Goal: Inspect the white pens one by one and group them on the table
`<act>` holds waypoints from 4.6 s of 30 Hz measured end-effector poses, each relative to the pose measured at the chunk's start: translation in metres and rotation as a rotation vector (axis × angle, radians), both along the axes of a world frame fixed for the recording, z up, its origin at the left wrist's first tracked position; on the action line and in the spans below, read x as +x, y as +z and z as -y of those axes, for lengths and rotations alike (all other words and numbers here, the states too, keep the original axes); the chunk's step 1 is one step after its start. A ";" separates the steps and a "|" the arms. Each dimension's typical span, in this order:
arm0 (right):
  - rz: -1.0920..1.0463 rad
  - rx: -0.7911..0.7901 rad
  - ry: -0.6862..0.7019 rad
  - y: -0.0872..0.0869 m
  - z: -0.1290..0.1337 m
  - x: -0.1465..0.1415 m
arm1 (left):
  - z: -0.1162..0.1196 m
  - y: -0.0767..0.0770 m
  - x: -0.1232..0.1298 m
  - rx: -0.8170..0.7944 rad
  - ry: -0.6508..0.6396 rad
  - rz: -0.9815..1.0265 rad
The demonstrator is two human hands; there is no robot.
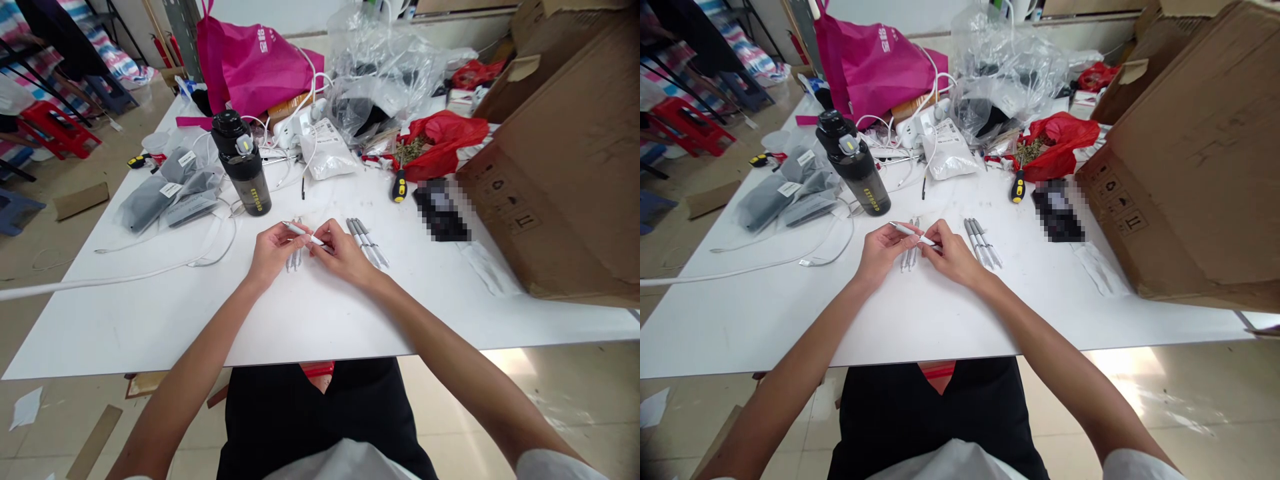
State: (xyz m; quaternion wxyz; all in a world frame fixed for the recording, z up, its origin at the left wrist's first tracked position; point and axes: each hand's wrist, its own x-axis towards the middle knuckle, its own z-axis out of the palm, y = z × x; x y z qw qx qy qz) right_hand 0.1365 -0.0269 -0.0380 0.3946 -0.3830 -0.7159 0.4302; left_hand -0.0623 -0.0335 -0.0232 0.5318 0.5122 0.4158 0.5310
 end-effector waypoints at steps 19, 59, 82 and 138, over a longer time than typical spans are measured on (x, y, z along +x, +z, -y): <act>0.063 0.067 -0.012 0.005 -0.002 0.000 | -0.002 0.000 -0.003 -0.021 0.064 -0.036; -0.367 -0.352 0.050 0.020 -0.001 -0.002 | -0.004 0.007 -0.007 -0.133 0.037 0.203; -0.650 -0.596 0.004 0.025 -0.004 -0.007 | 0.004 0.007 0.000 0.099 0.045 0.014; 0.119 0.387 -0.135 -0.006 -0.017 0.013 | -0.003 0.000 -0.003 0.153 0.210 -0.093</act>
